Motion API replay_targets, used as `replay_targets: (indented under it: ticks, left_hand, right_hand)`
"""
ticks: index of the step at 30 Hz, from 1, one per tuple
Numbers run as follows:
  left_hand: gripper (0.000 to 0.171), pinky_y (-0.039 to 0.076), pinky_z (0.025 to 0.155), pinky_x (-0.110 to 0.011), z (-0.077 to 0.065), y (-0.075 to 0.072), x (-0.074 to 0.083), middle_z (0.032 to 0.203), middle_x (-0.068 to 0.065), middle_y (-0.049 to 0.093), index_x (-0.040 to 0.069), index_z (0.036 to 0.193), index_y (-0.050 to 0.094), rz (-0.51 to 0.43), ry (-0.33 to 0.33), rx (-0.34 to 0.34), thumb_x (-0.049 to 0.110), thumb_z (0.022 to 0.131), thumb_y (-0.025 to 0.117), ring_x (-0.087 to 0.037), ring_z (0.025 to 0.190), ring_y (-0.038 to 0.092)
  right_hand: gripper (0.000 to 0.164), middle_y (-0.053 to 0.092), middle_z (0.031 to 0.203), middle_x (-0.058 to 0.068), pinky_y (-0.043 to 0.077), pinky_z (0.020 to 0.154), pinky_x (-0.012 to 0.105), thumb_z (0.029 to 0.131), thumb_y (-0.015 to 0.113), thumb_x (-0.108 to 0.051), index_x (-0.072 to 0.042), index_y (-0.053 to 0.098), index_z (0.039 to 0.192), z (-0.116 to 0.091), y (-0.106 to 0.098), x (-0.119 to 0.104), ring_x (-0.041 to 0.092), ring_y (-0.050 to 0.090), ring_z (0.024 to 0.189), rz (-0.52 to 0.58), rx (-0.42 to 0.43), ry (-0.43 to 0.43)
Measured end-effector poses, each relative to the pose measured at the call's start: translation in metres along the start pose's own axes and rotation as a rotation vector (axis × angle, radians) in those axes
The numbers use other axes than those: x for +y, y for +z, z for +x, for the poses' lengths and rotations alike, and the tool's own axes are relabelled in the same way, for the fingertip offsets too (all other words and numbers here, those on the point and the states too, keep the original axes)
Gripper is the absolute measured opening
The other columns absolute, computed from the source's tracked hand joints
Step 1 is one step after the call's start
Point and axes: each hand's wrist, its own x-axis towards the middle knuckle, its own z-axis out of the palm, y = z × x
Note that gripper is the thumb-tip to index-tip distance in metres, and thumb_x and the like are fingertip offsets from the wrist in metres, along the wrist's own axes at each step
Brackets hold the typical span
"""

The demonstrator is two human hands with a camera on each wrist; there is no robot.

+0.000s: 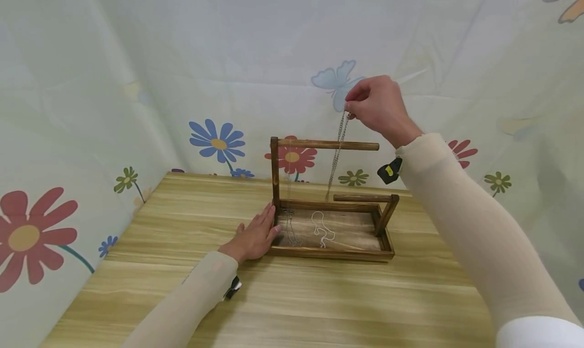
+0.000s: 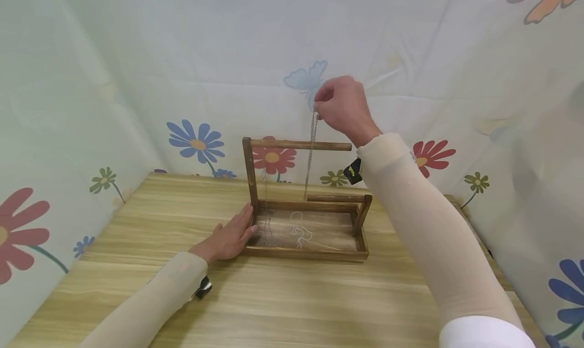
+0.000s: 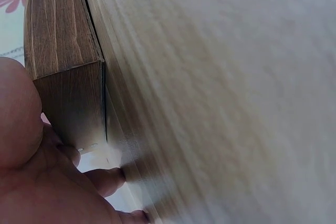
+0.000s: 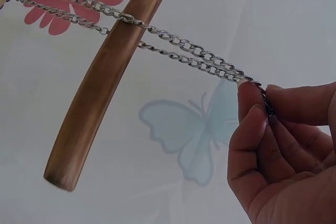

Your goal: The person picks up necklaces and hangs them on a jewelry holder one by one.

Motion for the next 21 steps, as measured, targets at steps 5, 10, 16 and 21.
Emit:
replay_targets:
  ticks: [5, 10, 16, 21]
  left_hand:
    - [0.069, 0.012, 0.122, -0.078, 0.001, 0.0, 0.0, 0.178, -0.002, -0.003, 0.015, 0.169, 0.0, -0.003, 0.003, 0.005, 0.045, 0.114, 0.03, -0.042, 0.161, 0.019]
    - [0.069, 0.012, 0.121, -0.078, 0.001, 0.001, -0.001, 0.178, -0.002, -0.003, 0.015, 0.169, 0.001, -0.006, 0.008, 0.007, 0.045, 0.114, 0.03, -0.042, 0.161, 0.019]
    - [0.069, 0.013, 0.121, -0.079, 0.0, 0.001, 0.0, 0.178, -0.004, -0.001, 0.013, 0.169, 0.003, -0.002, 0.01, 0.012, 0.043, 0.115, 0.031, -0.043, 0.161, 0.021]
    - [0.068, 0.013, 0.12, -0.079, -0.001, 0.001, -0.001, 0.178, -0.006, 0.0, 0.012, 0.169, 0.004, 0.002, 0.013, 0.016, 0.042, 0.115, 0.031, -0.044, 0.16, 0.021]
  right_hand:
    - [0.021, 0.078, 0.111, 0.016, 0.056, 0.087, 0.031, 0.1, 0.066, -0.015, -0.002, 0.075, 0.114, 0.003, 0.006, -0.006, 0.017, 0.075, 0.085, 0.001, -0.013, -0.003]
    - [0.022, 0.077, 0.111, 0.017, 0.057, 0.089, 0.034, 0.1, 0.064, -0.014, -0.001, 0.076, 0.114, 0.004, 0.012, -0.013, 0.019, 0.075, 0.087, 0.002, -0.021, -0.011]
    - [0.022, 0.077, 0.11, 0.016, 0.058, 0.09, 0.035, 0.1, 0.064, -0.013, -0.001, 0.075, 0.114, 0.007, 0.02, -0.021, 0.02, 0.075, 0.087, 0.007, -0.033, -0.032]
    - [0.021, 0.078, 0.108, 0.016, 0.059, 0.093, 0.038, 0.1, 0.064, -0.013, 0.0, 0.076, 0.112, 0.009, 0.028, -0.027, 0.021, 0.076, 0.087, 0.01, -0.044, -0.048]
